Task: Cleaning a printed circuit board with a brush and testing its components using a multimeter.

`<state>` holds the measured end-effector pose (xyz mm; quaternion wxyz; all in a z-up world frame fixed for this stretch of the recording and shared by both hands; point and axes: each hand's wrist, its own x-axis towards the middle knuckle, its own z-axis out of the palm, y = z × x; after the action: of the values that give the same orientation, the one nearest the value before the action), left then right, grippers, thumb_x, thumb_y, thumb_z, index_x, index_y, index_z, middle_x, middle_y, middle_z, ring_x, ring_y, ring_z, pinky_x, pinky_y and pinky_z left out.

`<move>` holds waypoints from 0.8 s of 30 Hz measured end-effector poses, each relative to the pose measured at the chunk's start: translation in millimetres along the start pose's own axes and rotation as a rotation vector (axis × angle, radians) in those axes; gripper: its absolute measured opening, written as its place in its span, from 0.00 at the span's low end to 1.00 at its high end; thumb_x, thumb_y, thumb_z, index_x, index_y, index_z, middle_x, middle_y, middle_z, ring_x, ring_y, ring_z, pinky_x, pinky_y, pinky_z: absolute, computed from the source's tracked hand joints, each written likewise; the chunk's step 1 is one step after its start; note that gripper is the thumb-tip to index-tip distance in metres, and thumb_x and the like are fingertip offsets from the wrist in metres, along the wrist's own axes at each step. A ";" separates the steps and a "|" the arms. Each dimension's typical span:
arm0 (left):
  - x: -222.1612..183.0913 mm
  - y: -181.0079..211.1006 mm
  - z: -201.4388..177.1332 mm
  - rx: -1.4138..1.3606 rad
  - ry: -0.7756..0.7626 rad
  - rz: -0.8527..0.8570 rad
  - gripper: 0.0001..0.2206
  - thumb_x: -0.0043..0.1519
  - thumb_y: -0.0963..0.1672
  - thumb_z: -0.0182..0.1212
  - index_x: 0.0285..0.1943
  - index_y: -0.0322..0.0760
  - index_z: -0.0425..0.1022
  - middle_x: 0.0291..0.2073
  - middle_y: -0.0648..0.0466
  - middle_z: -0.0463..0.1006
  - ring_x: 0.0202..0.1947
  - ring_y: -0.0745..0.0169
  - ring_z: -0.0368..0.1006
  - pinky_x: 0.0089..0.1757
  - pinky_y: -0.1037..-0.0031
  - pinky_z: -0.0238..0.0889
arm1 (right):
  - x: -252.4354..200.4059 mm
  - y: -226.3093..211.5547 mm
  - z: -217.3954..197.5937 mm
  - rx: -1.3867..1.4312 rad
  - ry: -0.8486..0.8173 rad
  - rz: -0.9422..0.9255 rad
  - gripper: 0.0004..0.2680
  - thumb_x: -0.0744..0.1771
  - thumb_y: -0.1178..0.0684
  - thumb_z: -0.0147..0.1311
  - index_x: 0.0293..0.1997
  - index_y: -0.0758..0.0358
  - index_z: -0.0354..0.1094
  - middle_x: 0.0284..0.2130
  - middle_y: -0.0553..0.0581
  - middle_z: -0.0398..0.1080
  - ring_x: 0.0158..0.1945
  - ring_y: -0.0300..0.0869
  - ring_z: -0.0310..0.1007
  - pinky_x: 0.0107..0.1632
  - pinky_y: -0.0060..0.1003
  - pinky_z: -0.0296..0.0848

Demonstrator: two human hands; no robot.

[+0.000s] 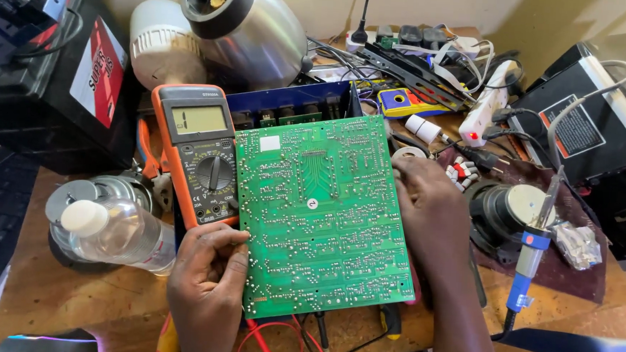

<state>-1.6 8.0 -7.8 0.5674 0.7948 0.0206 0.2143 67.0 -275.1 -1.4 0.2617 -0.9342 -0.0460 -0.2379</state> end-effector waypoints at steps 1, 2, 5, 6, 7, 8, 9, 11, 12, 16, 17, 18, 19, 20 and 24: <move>0.0 -1.7 0.0 -0.002 -0.002 -0.001 0.04 0.63 0.36 0.66 0.42 0.34 0.84 0.45 0.53 0.79 0.37 0.68 0.75 0.36 0.80 0.70 | -0.9 -5.4 -2.5 -0.002 0.000 0.002 0.11 0.70 0.57 0.56 0.58 0.58 0.79 0.54 0.61 0.80 0.55 0.52 0.79 0.56 0.48 0.76; -0.1 -3.2 0.2 -0.004 -0.003 0.004 0.04 0.63 0.36 0.66 0.43 0.33 0.84 0.45 0.52 0.78 0.38 0.67 0.75 0.37 0.80 0.70 | -1.9 -10.6 -5.1 0.113 0.076 0.045 0.10 0.70 0.58 0.56 0.56 0.60 0.80 0.51 0.59 0.81 0.54 0.50 0.81 0.55 0.46 0.77; -0.4 -1.6 -0.1 0.009 -0.008 0.013 0.04 0.64 0.36 0.66 0.43 0.33 0.84 0.45 0.52 0.78 0.38 0.66 0.75 0.37 0.80 0.70 | -3.6 -24.2 -12.3 0.433 0.104 0.268 0.09 0.72 0.57 0.54 0.56 0.61 0.81 0.39 0.54 0.78 0.41 0.42 0.75 0.42 0.38 0.73; -0.2 -0.1 -0.5 0.026 -0.008 0.016 0.03 0.64 0.37 0.66 0.43 0.34 0.84 0.45 0.52 0.78 0.37 0.67 0.75 0.36 0.80 0.70 | -3.5 -28.6 -14.2 0.640 0.049 0.445 0.11 0.73 0.54 0.52 0.58 0.60 0.80 0.29 0.51 0.74 0.29 0.36 0.67 0.30 0.32 0.68; -0.3 -0.3 -0.1 0.026 -0.006 0.017 0.03 0.64 0.37 0.66 0.43 0.34 0.84 0.45 0.52 0.78 0.37 0.67 0.75 0.36 0.80 0.70 | -3.4 -30.3 -13.9 0.641 0.049 0.444 0.11 0.73 0.54 0.52 0.58 0.60 0.80 0.29 0.51 0.74 0.29 0.36 0.67 0.30 0.32 0.68; -0.2 -0.7 0.2 0.018 -0.006 0.008 0.04 0.64 0.37 0.66 0.43 0.34 0.84 0.46 0.52 0.78 0.37 0.67 0.75 0.37 0.80 0.69 | -3.2 -32.3 -13.5 0.703 0.039 0.470 0.12 0.72 0.50 0.52 0.58 0.61 0.80 0.42 0.53 0.78 0.44 0.39 0.73 0.45 0.34 0.73; -0.5 -1.0 -0.2 0.012 -0.005 -0.002 0.04 0.63 0.36 0.66 0.44 0.33 0.85 0.46 0.52 0.79 0.38 0.67 0.75 0.37 0.80 0.69 | -3.0 -34.6 -12.5 0.767 0.026 0.496 0.15 0.71 0.46 0.53 0.58 0.63 0.79 0.54 0.56 0.82 0.59 0.41 0.79 0.59 0.36 0.77; -0.7 -2.4 -0.1 0.007 0.000 0.014 0.05 0.63 0.36 0.66 0.44 0.34 0.84 0.46 0.52 0.79 0.39 0.67 0.75 0.38 0.80 0.69 | -3.9 -32.2 -9.8 0.750 0.005 0.475 0.15 0.70 0.46 0.53 0.59 0.62 0.77 0.54 0.56 0.82 0.57 0.41 0.80 0.58 0.36 0.78; -0.8 -3.2 0.1 0.001 0.002 0.031 0.05 0.63 0.36 0.65 0.44 0.34 0.84 0.47 0.52 0.79 0.40 0.67 0.76 0.40 0.80 0.70 | -4.5 -30.8 -8.4 0.731 -0.013 0.455 0.16 0.70 0.45 0.54 0.61 0.62 0.76 0.54 0.56 0.82 0.56 0.41 0.81 0.56 0.35 0.79; -0.1 -1.1 0.1 0.024 0.000 0.006 0.04 0.63 0.36 0.66 0.42 0.34 0.85 0.46 0.53 0.79 0.38 0.68 0.75 0.36 0.80 0.68 | -4.3 -35.6 -8.8 0.622 -0.036 0.469 0.17 0.69 0.45 0.55 0.64 0.58 0.76 0.49 0.53 0.82 0.51 0.38 0.80 0.50 0.35 0.76; -0.1 -1.1 0.0 0.023 -0.001 0.016 0.04 0.63 0.36 0.66 0.43 0.34 0.85 0.46 0.52 0.79 0.38 0.67 0.75 0.37 0.80 0.68 | -4.4 -37.4 -9.5 0.613 -0.036 0.474 0.17 0.69 0.45 0.55 0.64 0.58 0.76 0.49 0.53 0.82 0.51 0.38 0.80 0.51 0.35 0.76; -0.2 -1.2 0.0 0.023 -0.001 0.026 0.04 0.63 0.36 0.66 0.43 0.34 0.84 0.46 0.52 0.79 0.38 0.67 0.75 0.37 0.79 0.69 | -4.5 -39.1 -10.1 0.605 -0.036 0.480 0.17 0.69 0.44 0.55 0.64 0.58 0.76 0.50 0.53 0.82 0.52 0.38 0.79 0.51 0.35 0.77; -0.3 -1.3 0.0 0.022 -0.003 0.026 0.04 0.63 0.36 0.66 0.43 0.34 0.84 0.46 0.52 0.79 0.38 0.67 0.75 0.37 0.79 0.69 | -4.4 -39.9 -10.5 0.605 -0.036 0.481 0.17 0.69 0.44 0.55 0.64 0.58 0.76 0.50 0.53 0.82 0.52 0.38 0.79 0.51 0.35 0.77; -0.3 -1.4 0.0 0.024 -0.004 0.014 0.05 0.63 0.36 0.66 0.43 0.34 0.85 0.46 0.52 0.79 0.37 0.67 0.75 0.36 0.79 0.68 | -4.4 -40.7 -10.8 0.590 -0.035 0.473 0.17 0.69 0.44 0.55 0.64 0.58 0.76 0.49 0.52 0.82 0.51 0.38 0.79 0.51 0.35 0.76; -0.6 -0.2 0.0 0.010 -0.008 0.012 0.05 0.64 0.36 0.65 0.44 0.33 0.85 0.46 0.51 0.78 0.37 0.67 0.74 0.37 0.79 0.68 | -5.6 -40.4 -10.7 0.558 -0.030 0.438 0.16 0.70 0.44 0.54 0.63 0.57 0.76 0.48 0.51 0.83 0.51 0.38 0.80 0.49 0.36 0.76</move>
<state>-2.1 7.8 -8.1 0.5621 0.7987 0.0144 0.2144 49.1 -245.7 22.9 0.5508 -0.8180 0.0882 -0.1406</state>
